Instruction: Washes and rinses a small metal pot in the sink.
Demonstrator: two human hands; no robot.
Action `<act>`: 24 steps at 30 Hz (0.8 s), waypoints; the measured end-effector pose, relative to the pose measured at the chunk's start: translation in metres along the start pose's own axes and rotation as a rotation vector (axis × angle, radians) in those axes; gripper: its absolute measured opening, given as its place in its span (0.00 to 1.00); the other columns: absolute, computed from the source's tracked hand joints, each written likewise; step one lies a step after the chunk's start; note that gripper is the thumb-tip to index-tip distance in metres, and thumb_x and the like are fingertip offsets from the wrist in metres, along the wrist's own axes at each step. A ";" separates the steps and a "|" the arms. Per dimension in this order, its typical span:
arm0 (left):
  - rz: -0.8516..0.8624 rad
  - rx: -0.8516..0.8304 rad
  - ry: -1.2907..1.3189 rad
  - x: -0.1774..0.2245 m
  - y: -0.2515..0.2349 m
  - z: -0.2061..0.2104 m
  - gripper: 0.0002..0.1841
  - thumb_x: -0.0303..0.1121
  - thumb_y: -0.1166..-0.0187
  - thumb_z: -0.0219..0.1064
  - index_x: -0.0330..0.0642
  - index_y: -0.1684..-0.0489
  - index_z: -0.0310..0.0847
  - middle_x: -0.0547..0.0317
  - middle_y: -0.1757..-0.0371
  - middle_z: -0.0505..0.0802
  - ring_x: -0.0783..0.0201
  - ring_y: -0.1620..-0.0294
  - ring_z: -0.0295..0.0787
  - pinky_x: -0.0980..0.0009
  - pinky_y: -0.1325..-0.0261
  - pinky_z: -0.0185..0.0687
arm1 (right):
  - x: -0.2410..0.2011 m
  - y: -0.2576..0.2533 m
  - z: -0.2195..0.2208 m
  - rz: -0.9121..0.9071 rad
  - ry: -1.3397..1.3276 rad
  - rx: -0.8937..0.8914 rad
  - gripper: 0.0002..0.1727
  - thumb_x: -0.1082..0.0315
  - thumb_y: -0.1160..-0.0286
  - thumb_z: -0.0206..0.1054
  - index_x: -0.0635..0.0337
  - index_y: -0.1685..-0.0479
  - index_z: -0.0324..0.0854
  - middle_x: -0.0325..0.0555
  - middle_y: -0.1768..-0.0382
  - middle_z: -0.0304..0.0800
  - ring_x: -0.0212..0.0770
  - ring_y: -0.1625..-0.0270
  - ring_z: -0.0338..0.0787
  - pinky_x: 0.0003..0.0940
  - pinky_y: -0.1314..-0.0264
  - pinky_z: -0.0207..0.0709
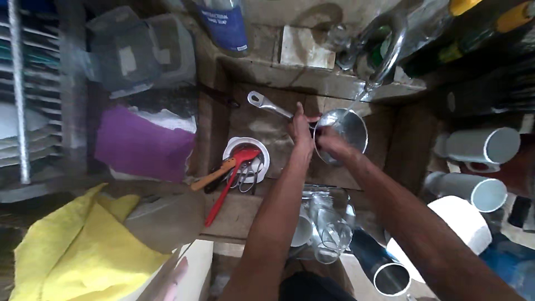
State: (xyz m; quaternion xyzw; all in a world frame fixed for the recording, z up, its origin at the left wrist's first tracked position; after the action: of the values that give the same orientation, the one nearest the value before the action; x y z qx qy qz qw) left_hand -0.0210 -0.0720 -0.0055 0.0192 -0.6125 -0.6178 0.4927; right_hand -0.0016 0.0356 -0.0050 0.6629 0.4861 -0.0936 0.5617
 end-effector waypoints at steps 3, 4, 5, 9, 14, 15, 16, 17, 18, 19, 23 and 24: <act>-0.015 0.044 0.061 -0.003 0.003 -0.003 0.30 0.56 0.10 0.53 0.34 0.69 0.77 0.47 0.72 0.91 0.53 0.68 0.92 0.52 0.57 0.89 | 0.005 -0.015 0.004 0.099 -0.921 0.457 0.19 0.65 0.09 0.55 0.67 0.27 0.68 0.53 0.49 0.86 0.43 0.55 0.91 0.41 0.53 0.90; -0.027 0.041 0.088 -0.002 0.004 0.000 0.29 0.57 0.10 0.54 0.35 0.68 0.76 0.47 0.72 0.91 0.53 0.68 0.92 0.52 0.58 0.89 | 0.001 -0.019 0.004 0.083 -1.014 0.543 0.19 0.63 0.08 0.54 0.65 0.27 0.68 0.52 0.51 0.85 0.43 0.57 0.90 0.42 0.55 0.89; -0.042 0.031 0.105 -0.005 0.004 0.003 0.29 0.58 0.11 0.55 0.35 0.64 0.77 0.47 0.71 0.92 0.53 0.68 0.92 0.51 0.58 0.89 | 0.000 -0.018 0.006 0.062 -0.994 0.583 0.19 0.62 0.08 0.54 0.65 0.29 0.69 0.51 0.54 0.85 0.42 0.58 0.89 0.42 0.55 0.88; -0.031 0.021 -0.042 0.003 0.006 0.016 0.34 0.60 0.12 0.54 0.30 0.60 0.83 0.43 0.64 0.93 0.51 0.59 0.91 0.49 0.48 0.85 | 0.008 0.004 -0.003 0.002 -0.058 0.109 0.18 0.57 0.14 0.61 0.61 0.42 0.84 0.56 0.53 0.89 0.49 0.52 0.88 0.55 0.46 0.82; -0.115 0.033 0.027 0.014 0.000 -0.001 0.29 0.57 0.10 0.52 0.33 0.50 0.78 0.47 0.66 0.91 0.56 0.67 0.89 0.56 0.60 0.87 | -0.014 0.049 -0.043 -0.042 0.793 -0.414 0.41 0.34 0.11 0.46 0.64 0.59 0.90 0.65 0.58 0.91 0.67 0.48 0.90 0.73 0.43 0.76; -0.162 0.041 0.089 0.013 -0.002 -0.008 0.26 0.55 0.10 0.53 0.35 0.49 0.76 0.50 0.68 0.89 0.58 0.70 0.86 0.59 0.63 0.86 | -0.026 0.064 -0.050 -0.098 0.904 -0.441 0.40 0.32 0.14 0.48 0.61 0.59 0.90 0.62 0.60 0.91 0.65 0.48 0.90 0.71 0.44 0.77; -0.203 0.051 0.144 0.011 -0.006 -0.015 0.21 0.52 0.10 0.55 0.39 0.50 0.74 0.53 0.69 0.86 0.60 0.72 0.85 0.61 0.66 0.85 | -0.036 0.077 -0.055 -0.193 1.003 -0.453 0.35 0.32 0.17 0.55 0.56 0.60 0.90 0.56 0.65 0.91 0.61 0.53 0.91 0.68 0.48 0.79; -0.235 0.067 0.198 0.009 -0.009 -0.022 0.19 0.50 0.11 0.57 0.40 0.51 0.74 0.54 0.69 0.85 0.60 0.72 0.84 0.61 0.66 0.86 | -0.044 0.089 -0.059 -0.306 1.065 -0.445 0.26 0.38 0.19 0.63 0.53 0.59 0.89 0.51 0.69 0.91 0.58 0.58 0.92 0.64 0.52 0.81; -0.259 0.063 0.217 0.010 -0.011 -0.029 0.18 0.49 0.10 0.57 0.41 0.52 0.72 0.55 0.68 0.83 0.61 0.72 0.83 0.62 0.64 0.87 | -0.054 0.099 -0.060 -0.432 1.086 -0.408 0.16 0.50 0.21 0.70 0.53 0.57 0.90 0.50 0.70 0.91 0.57 0.60 0.92 0.62 0.52 0.82; -0.274 0.048 0.193 0.014 -0.011 -0.034 0.17 0.50 0.09 0.55 0.43 0.56 0.70 0.58 0.69 0.81 0.63 0.72 0.81 0.64 0.64 0.85 | -0.065 0.106 -0.058 -0.567 1.075 -0.346 0.08 0.59 0.24 0.73 0.53 0.57 0.90 0.48 0.72 0.92 0.55 0.63 0.92 0.60 0.54 0.82; -0.313 -0.123 0.112 0.017 -0.006 -0.066 0.27 0.61 0.11 0.47 0.45 0.51 0.77 0.57 0.64 0.87 0.63 0.68 0.84 0.63 0.66 0.84 | -0.122 0.092 -0.036 -0.905 1.037 -0.278 0.06 0.62 0.28 0.72 0.49 0.58 0.91 0.42 0.69 0.92 0.50 0.64 0.92 0.57 0.60 0.84; -0.322 -0.186 0.175 0.018 -0.005 -0.074 0.28 0.61 0.11 0.46 0.45 0.43 0.78 0.55 0.58 0.90 0.63 0.62 0.88 0.63 0.61 0.88 | -0.143 0.082 -0.028 -0.914 1.048 -0.311 0.07 0.60 0.28 0.70 0.49 0.60 0.91 0.44 0.69 0.91 0.52 0.63 0.92 0.59 0.61 0.83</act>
State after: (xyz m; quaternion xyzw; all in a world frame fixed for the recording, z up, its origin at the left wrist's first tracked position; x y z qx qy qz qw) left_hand 0.0137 -0.1390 -0.0174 0.1248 -0.4967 -0.7386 0.4384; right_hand -0.0245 -0.0100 0.1543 0.2628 0.9292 0.0817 0.2467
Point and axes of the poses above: each hand's wrist, its own y-axis away from the middle knuckle, its own z-axis out of the palm, x = y × z, the point moved 2 cm from there along -y, towards the middle knuckle
